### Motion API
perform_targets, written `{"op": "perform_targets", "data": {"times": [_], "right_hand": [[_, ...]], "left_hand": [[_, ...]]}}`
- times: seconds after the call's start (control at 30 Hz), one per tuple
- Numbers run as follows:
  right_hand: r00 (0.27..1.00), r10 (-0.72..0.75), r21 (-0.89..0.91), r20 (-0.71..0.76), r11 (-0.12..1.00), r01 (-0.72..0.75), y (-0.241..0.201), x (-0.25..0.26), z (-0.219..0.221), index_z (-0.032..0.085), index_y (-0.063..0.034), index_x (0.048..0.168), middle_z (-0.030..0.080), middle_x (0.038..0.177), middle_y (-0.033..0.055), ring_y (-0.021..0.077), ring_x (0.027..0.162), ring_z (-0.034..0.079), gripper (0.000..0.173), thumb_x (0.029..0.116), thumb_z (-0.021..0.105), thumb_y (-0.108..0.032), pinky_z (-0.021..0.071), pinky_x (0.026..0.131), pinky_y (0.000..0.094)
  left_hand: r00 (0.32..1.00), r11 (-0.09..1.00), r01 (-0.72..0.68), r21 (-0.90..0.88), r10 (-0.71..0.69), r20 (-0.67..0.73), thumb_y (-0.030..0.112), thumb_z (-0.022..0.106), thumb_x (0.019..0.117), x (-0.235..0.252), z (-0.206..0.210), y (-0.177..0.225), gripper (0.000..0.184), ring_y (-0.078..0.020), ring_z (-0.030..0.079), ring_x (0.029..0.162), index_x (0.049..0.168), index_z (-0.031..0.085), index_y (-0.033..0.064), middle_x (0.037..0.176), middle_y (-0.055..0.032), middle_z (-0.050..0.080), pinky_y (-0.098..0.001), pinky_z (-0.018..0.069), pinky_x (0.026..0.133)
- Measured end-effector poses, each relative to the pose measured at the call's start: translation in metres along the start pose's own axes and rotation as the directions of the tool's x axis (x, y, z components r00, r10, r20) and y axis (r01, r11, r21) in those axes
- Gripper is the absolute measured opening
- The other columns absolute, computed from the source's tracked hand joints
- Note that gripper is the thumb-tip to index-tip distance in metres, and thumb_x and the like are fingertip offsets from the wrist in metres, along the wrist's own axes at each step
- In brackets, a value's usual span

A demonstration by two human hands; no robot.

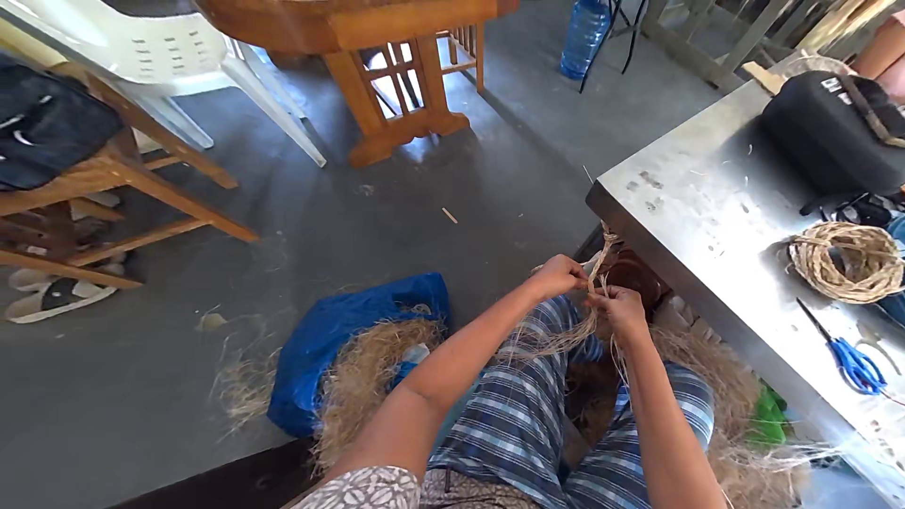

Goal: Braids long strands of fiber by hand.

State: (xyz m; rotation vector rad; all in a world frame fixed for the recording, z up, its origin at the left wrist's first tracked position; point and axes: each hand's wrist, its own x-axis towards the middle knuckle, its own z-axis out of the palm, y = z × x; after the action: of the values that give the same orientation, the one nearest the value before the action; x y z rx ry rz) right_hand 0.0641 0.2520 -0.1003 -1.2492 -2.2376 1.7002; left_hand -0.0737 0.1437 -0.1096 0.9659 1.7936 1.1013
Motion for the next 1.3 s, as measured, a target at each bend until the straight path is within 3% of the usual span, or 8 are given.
{"op": "perform_targets", "data": {"times": [0.07, 0.2, 0.47, 0.83, 1.03, 1.17, 1.23, 1.3], "right_hand": [[1.0, -0.017, -0.028, -0.019, 0.999, 0.017, 0.004, 0.002, -0.001, 0.073, 0.0011, 0.098, 0.07, 0.078, 0.0042, 0.0062, 0.058, 0.053, 0.009, 0.0941, 0.072, -0.007, 0.0429, 0.055, 0.0255], [0.998, -0.041, -0.1, -0.041, 0.994, 0.037, 0.003, 0.002, -0.003, 0.075, -0.0016, 0.093, 0.067, 0.079, 0.0047, 0.0089, 0.067, 0.055, 0.008, 0.092, 0.076, -0.01, 0.0459, 0.065, 0.0296], [0.998, -0.062, -0.11, -0.01, 0.992, 0.061, 0.0, 0.004, -0.009, 0.075, -0.0025, 0.094, 0.07, 0.085, 0.0065, 0.011, 0.076, 0.062, 0.008, 0.0925, 0.075, -0.01, 0.0505, 0.075, 0.0329], [0.991, -0.132, -0.274, -0.003, 0.954, 0.126, -0.009, -0.001, -0.012, 0.074, -0.0016, 0.098, 0.073, 0.086, 0.0072, 0.0143, 0.08, 0.066, 0.011, 0.0985, 0.067, -0.01, 0.0517, 0.08, 0.0377], [0.998, -0.057, -0.092, -0.036, 0.994, 0.053, -0.008, -0.006, -0.011, 0.073, -0.0006, 0.095, 0.066, 0.072, 0.0019, 0.0072, 0.06, 0.056, 0.012, 0.0979, 0.068, -0.011, 0.0466, 0.061, 0.0264], [0.997, 0.024, 0.111, -0.074, 0.994, -0.016, -0.007, -0.014, -0.005, 0.071, 0.0012, 0.094, 0.065, 0.066, 0.0013, 0.0042, 0.048, 0.048, 0.01, 0.098, 0.067, -0.007, 0.0367, 0.046, 0.0211], [0.994, 0.009, 0.132, -0.113, 0.991, 0.006, -0.004, -0.017, 0.002, 0.07, 0.0014, 0.093, 0.065, 0.066, 0.0017, 0.0046, 0.049, 0.049, 0.009, 0.0962, 0.069, -0.006, 0.0381, 0.047, 0.022], [0.986, -0.042, 0.082, -0.159, 0.995, 0.056, -0.001, -0.021, 0.008, 0.071, 0.0004, 0.092, 0.068, 0.071, 0.0027, 0.0078, 0.059, 0.058, 0.008, 0.095, 0.071, -0.007, 0.0478, 0.059, 0.027]], "left_hand": [[0.999, 1.0, -0.008, -0.025, 0.008, -0.033, 0.006, 0.062, 0.0985, 0.001, 0.003, -0.001, 0.017, -0.0231, 0.066, 0.091, 0.104, 0.072, -0.006, 0.098, -0.0169, 0.071, -0.0444, 0.0518, 0.089], [0.997, 0.995, 0.016, -0.099, -0.022, -0.068, 0.013, 0.065, 0.1007, 0.0, 0.004, 0.0, 0.021, -0.0173, 0.064, 0.084, 0.106, 0.072, -0.0057, 0.093, -0.0139, 0.072, -0.0389, 0.0523, 0.085], [0.996, 0.983, -0.082, 0.164, 0.077, 0.035, 0.01, 0.065, 0.1, 0.007, -0.008, 0.003, 0.017, -0.0191, 0.065, 0.08, 0.099, 0.073, -0.0045, 0.09, -0.0131, 0.072, -0.0414, 0.0532, 0.084], [0.988, 0.899, -0.116, 0.423, 0.062, 0.14, 0.008, 0.059, 0.1022, 0.008, -0.011, 0.023, 0.018, -0.0338, 0.068, 0.101, 0.107, 0.072, -0.0042, 0.104, -0.0204, 0.071, -0.055, 0.0511, 0.095], [0.994, 0.927, -0.072, 0.367, 0.037, 0.102, 0.009, 0.06, 0.1021, 0.006, -0.009, 0.022, 0.018, -0.0259, 0.07, 0.084, 0.105, 0.072, -0.0036, 0.093, -0.0159, 0.073, -0.0476, 0.0551, 0.087], [1.0, 0.966, -0.011, 0.257, 0.01, 0.004, 0.009, 0.062, 0.1003, -0.001, -0.002, 0.02, 0.017, -0.0238, 0.072, 0.086, 0.103, 0.073, -0.0039, 0.093, -0.0146, 0.075, -0.0462, 0.0556, 0.089], [0.998, 0.984, 0.006, 0.179, 0.006, -0.064, 0.009, 0.064, 0.0991, -0.003, 0.005, 0.016, 0.016, -0.0243, 0.072, 0.088, 0.101, 0.074, -0.0039, 0.094, -0.0147, 0.075, -0.0469, 0.0554, 0.09], [0.991, 0.996, 0.0, 0.093, 0.012, -0.133, 0.009, 0.066, 0.097, -0.005, 0.012, 0.011, 0.016, -0.0255, 0.072, 0.088, 0.099, 0.075, -0.0036, 0.094, -0.0154, 0.075, -0.0479, 0.0555, 0.088]]}}
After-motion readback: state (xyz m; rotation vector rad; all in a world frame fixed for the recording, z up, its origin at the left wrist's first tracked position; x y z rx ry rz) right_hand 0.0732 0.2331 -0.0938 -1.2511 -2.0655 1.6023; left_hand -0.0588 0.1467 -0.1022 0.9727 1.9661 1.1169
